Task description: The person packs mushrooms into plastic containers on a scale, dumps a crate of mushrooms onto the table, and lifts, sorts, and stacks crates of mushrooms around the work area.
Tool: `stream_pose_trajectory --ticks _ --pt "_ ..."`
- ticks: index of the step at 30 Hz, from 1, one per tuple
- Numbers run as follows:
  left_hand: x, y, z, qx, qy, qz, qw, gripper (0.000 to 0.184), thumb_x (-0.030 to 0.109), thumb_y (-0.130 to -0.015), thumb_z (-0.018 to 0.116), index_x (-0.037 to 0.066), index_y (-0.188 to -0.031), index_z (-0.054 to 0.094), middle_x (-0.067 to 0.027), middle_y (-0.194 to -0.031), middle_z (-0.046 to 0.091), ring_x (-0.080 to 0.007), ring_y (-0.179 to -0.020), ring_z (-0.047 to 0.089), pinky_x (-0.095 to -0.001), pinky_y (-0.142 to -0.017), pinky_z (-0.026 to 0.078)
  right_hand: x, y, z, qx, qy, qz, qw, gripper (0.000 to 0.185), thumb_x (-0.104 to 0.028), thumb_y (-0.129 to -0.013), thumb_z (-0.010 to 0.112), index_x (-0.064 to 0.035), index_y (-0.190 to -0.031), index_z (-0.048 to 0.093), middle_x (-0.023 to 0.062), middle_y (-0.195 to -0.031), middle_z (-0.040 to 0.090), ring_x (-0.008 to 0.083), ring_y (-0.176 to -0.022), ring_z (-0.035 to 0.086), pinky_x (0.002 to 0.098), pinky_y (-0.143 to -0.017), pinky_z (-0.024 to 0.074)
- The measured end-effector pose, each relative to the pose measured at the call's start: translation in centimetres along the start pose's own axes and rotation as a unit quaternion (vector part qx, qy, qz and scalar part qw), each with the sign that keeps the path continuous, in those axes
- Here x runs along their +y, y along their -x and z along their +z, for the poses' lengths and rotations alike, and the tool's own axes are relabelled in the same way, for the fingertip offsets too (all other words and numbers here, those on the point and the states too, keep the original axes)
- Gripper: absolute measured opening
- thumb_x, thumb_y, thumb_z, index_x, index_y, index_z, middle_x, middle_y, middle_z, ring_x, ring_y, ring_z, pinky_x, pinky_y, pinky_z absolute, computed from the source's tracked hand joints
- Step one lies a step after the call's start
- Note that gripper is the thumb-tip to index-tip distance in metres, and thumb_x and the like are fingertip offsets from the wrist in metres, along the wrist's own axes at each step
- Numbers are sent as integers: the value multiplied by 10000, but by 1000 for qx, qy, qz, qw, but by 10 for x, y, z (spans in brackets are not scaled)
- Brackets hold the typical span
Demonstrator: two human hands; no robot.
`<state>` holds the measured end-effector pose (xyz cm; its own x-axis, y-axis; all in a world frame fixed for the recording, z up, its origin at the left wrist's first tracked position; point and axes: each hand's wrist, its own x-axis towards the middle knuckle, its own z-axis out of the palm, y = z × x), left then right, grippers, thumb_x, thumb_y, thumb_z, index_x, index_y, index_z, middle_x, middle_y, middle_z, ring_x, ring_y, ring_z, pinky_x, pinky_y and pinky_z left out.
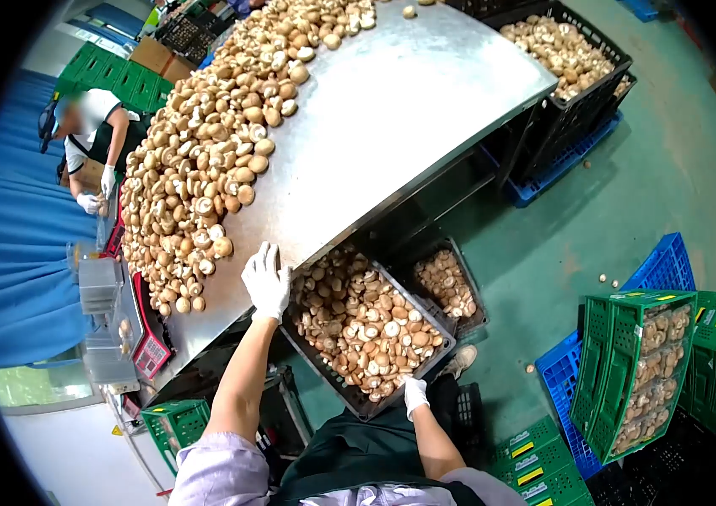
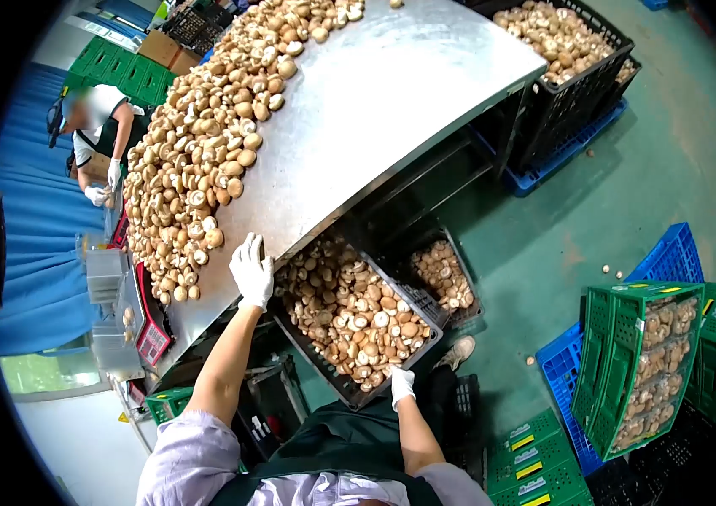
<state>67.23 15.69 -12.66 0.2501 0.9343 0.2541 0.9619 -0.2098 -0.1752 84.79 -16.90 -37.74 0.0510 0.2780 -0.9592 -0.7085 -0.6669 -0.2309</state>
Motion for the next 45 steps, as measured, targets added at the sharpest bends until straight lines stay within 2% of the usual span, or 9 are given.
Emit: stream_pose_trajectory --ticks 20,24,27,28,30,34,36,40,45 --pt "-7 -2 4 12 2 -11 1000 526 292 -769 576 101 -1251 487 -102 -1323 449 -281 -1178 416 -407 -981 300 -115 10 -86 38 97 -198 975 161 -63 -796 548 -95 -650 487 -69 -602 414 62 -514 377 264 -451 294" --pt "10 23 -11 115 116 118 979 400 259 -735 602 59 -1078 554 -166 -1153 515 -301 -1108 464 -497 -947 288 -81 -38 -118 36 65 -185 980 126 -49 -800 552 -72 -678 536 0 -572 506 109 -470 495 267 -400 393" --pt "64 55 -22 -317 131 308 887 178 233 -731 549 98 -840 585 -104 -817 543 -231 -704 534 -397 -685 441 -93 -15 -94 89 16 -148 985 29 -19 -795 550 -44 -798 536 1 -656 505 117 -491 453 264 -410 348" --pt "58 97 19 -43 244 374 894 272 232 -712 600 87 -942 602 -171 -1038 582 -282 -921 556 -403 -792 427 -96 -7 -89 143 20 -141 979 62 -8 -792 553 -44 -839 536 -13 -721 499 100 -547 420 256 -469 329" --pt "50 101 50 -308 196 134 921 354 265 -797 561 74 -1094 577 -200 -1196 527 -332 -1079 509 -426 -907 397 -108 13 -80 108 50 -140 983 146 -23 -814 561 -2 -959 555 6 -779 522 115 -625 456 264 -532 378" --pt "-39 129 208 -62 89 -113 988 469 245 -786 545 25 -1198 499 -233 -1143 541 -395 -1059 497 -425 -928 406 -61 -40 -114 158 109 -223 956 171 -106 -827 607 61 -860 610 80 -839 639 160 -712 535 342 -656 463" --pt "-45 89 198 -225 276 -353 865 608 300 -701 645 50 -1238 510 -193 -1230 530 -330 -1158 475 -371 -980 369 -60 -36 -110 180 184 -310 915 198 -120 -797 624 77 -813 607 129 -774 651 197 -629 568 369 -614 474" --pt "-90 74 281 -393 336 -388 763 519 336 -754 639 47 -1177 566 -161 -1190 573 -303 -1124 514 -356 -949 403 -99 14 -83 128 63 -179 974 132 -44 -730 626 -31 -620 554 5 -568 529 97 -516 496 264 -475 384" --pt "-84 80 280 -310 252 -322 859 422 348 -787 616 20 -1052 615 -132 -985 658 -318 -888 617 -380 -799 478 -91 7 -90 171 127 -188 959 126 -53 -733 629 -17 -633 562 10 -573 536 114 -490 505 268 -465 386"
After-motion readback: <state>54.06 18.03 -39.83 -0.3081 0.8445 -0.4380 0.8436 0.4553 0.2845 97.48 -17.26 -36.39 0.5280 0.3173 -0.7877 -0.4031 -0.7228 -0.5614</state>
